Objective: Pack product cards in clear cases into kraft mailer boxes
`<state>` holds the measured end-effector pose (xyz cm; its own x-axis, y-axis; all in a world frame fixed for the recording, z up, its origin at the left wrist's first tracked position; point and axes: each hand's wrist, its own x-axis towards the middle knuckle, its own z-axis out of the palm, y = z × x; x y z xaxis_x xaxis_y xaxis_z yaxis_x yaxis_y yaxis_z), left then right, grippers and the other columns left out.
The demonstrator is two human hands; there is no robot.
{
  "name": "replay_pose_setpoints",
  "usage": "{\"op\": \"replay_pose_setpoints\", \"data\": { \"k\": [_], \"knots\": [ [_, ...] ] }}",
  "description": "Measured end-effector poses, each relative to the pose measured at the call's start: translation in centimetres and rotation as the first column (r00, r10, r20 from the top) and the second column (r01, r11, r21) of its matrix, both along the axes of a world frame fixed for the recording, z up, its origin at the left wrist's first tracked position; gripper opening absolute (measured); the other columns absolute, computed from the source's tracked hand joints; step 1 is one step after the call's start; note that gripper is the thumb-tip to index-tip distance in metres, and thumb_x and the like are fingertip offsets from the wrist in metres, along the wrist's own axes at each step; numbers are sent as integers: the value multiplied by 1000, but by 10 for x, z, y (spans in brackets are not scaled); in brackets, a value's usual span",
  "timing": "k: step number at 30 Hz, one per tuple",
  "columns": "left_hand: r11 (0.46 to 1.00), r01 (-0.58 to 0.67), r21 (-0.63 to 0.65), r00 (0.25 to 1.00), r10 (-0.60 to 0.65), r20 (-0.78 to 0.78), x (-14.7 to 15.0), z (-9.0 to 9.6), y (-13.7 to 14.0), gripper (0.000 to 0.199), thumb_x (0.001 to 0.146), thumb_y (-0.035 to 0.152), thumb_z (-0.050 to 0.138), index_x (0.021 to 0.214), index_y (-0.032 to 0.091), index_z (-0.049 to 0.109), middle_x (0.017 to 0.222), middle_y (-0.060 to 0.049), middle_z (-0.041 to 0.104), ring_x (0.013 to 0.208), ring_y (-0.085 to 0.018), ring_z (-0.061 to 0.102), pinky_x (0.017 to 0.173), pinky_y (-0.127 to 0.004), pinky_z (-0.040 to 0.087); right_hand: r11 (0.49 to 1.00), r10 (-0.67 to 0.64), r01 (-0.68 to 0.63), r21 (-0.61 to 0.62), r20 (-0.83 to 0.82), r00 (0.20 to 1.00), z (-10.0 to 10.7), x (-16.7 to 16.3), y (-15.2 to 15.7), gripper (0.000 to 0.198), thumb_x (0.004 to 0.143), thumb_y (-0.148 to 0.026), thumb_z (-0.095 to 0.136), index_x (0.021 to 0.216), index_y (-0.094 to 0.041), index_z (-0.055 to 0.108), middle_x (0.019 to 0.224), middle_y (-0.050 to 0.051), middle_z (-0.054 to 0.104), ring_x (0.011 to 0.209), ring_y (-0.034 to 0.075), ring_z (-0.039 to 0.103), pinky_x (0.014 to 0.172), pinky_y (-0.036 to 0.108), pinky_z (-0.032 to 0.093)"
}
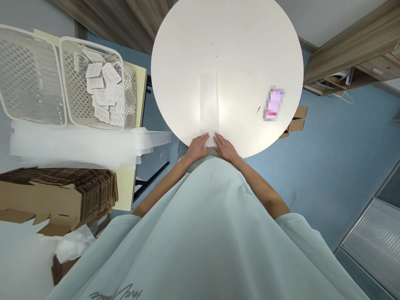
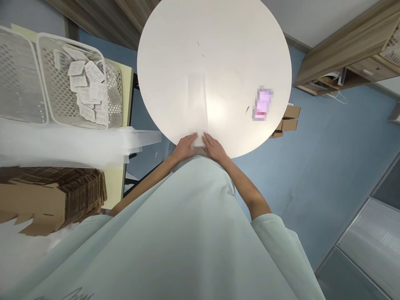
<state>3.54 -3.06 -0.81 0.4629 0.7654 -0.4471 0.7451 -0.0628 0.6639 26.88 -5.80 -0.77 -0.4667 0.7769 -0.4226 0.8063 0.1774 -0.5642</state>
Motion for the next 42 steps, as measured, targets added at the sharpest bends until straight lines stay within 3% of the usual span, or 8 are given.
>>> {"op": "replay_pose_setpoints", "data": {
  "k": [5, 9, 15, 19, 24, 29, 33, 42],
  "knots": [
    [966, -222, -132, 974, 227, 25, -2, 2, 17, 62, 101, 39, 68, 160, 21, 66, 169, -9, 67, 157, -31, 62, 136, -44, 45, 985, -170, 170, 12, -41, 985, 1, -4, 20, 62, 123, -49, 34, 168, -14, 57, 172, 20, 62, 160, 31, 60, 132, 50, 52],
    [906, -384, -178, 921, 390, -5, 2, 5, 30, 36, 112, 47, 59, 132, 22, 77, 135, -11, 83, 125, -31, 77, 114, -42, 58, 941, -336, 337, -21, 39, 941, 3, -12, 45, 62, 124, -58, 29, 156, -18, 63, 141, 17, 81, 127, 32, 78, 108, 47, 65],
    [858, -509, -68, 856, 496, -148, 14, -2, 53, 30, 107, 42, 69, 84, 25, 62, 100, -11, 77, 99, -28, 70, 94, -39, 55, 924, -377, 383, -9, 149, 914, -7, -26, 69, 60, 123, -66, 32, 129, -20, 69, 116, 15, 81, 106, 33, 79, 97, 46, 65],
    [858, -500, -115, 860, 477, -178, 15, -3, 64, 32, 104, 40, 72, 79, 26, 57, 89, -7, 75, 92, -27, 67, 87, -37, 52, 875, -482, 483, 26, 140, 865, -16, -34, 71, 53, 122, -62, 38, 135, -19, 68, 136, 20, 73, 107, 34, 80, 97, 52, 68],
    [875, -474, -98, 867, 445, -224, 15, -2, 64, 16, 103, 39, 71, 102, 23, 72, 108, -13, 80, 106, -33, 73, 96, -44, 57, 842, -535, 540, 9, 149, 832, -13, -41, 78, 59, 119, -49, 42, 165, -14, 51, 163, 29, 56, 125, 42, 77, 101, 64, 69],
    [945, -307, 114, 950, 312, -28, 26, -10, 73, 64, 101, 27, 60, 164, 15, 56, 175, -24, 55, 166, -43, 47, 134, -62, 41, 934, -346, 338, 116, 52, 937, -3, -44, 92, 57, 119, -31, 37, 173, -16, 48, 175, 23, 53, 168, 37, 47, 134, 65, 48],
    [995, -33, 97, 999, 29, 46, 29, -17, 88, 70, 99, 16, 48, 168, 8, 55, 175, -24, 56, 168, -38, 48, 140, -59, 36, 979, -192, 189, 73, 46, 980, 1, -37, 93, 58, 117, -18, 34, 171, -17, 55, 171, 18, 61, 164, 29, 54, 139, 54, 43],
    [995, 58, 87, 998, -58, 4, 0, -5, 41, 77, 99, 22, 56, 176, 13, 49, 184, -18, 46, 174, -33, 42, 145, -59, 26, 998, -57, 56, 26, 32, 998, 2, -19, 41, 78, 109, -20, 59, 183, -16, 36, 190, 20, 34, 180, 32, 28, 142, 59, 37]
  ]
}}
